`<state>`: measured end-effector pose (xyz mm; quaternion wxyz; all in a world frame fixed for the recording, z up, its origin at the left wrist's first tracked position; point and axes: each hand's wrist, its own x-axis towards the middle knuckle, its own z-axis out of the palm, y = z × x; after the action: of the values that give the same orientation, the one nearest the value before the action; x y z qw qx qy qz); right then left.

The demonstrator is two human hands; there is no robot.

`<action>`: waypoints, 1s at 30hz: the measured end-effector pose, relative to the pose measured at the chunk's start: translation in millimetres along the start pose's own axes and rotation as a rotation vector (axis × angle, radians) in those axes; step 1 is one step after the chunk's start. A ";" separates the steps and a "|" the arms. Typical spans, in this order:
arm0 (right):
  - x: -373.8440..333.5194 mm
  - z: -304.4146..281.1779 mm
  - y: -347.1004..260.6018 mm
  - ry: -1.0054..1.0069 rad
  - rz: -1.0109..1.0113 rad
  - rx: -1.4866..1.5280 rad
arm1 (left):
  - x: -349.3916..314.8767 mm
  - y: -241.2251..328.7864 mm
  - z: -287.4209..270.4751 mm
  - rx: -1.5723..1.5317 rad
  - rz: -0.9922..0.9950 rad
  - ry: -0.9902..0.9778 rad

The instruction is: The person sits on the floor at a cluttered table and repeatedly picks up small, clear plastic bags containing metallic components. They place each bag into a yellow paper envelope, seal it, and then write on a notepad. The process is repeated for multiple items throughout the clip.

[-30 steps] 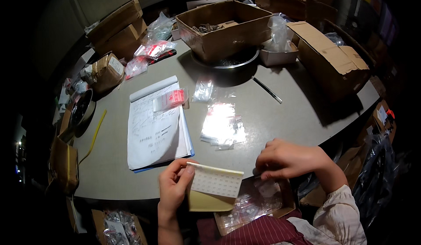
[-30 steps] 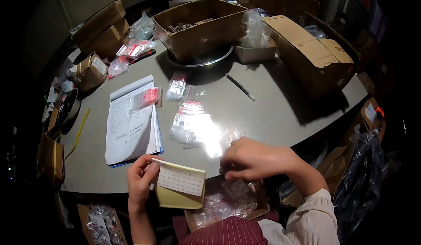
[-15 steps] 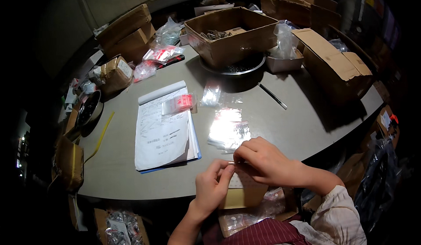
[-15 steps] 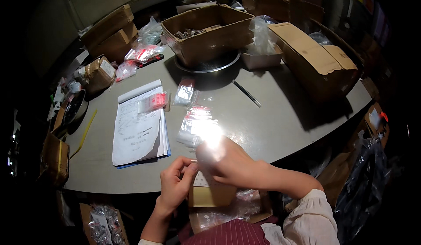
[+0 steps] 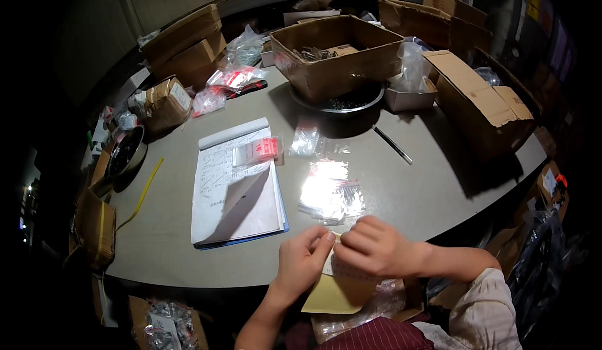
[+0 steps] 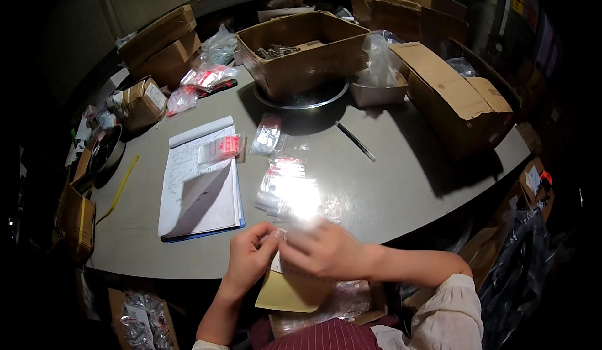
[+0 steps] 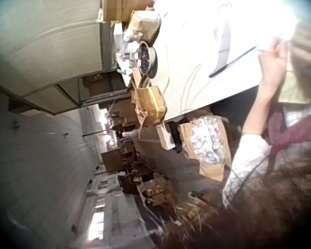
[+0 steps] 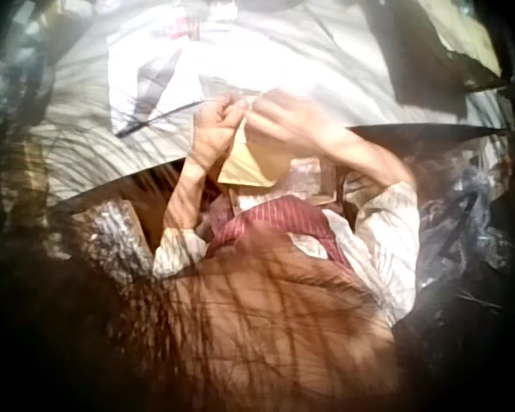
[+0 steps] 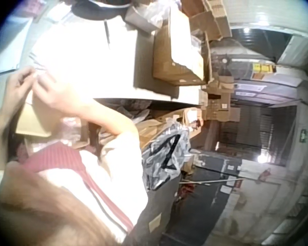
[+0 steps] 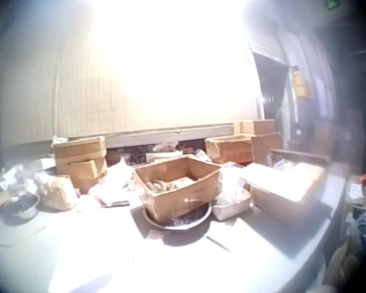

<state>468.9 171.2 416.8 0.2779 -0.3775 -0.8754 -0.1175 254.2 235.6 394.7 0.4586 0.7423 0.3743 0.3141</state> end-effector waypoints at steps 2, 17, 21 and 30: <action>8.6 -14.7 22.1 -0.043 0.133 0.250 | -0.5 0.3 3.0 -0.058 -0.017 0.043; 10.8 -7.2 113.7 -0.592 0.644 0.034 | 3.7 6.2 13.3 0.381 0.547 0.045; 22.2 -41.7 103.1 -0.668 0.668 0.107 | 5.3 2.0 16.3 0.429 0.580 -0.034; 19.1 21.5 88.6 -0.301 0.371 0.209 | 4.7 1.8 14.9 0.405 0.541 -0.076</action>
<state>514.0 252.5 409.8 0.1989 -0.5139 -0.8302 0.0842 269.2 232.4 391.2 0.2156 0.9019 0.2009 0.3158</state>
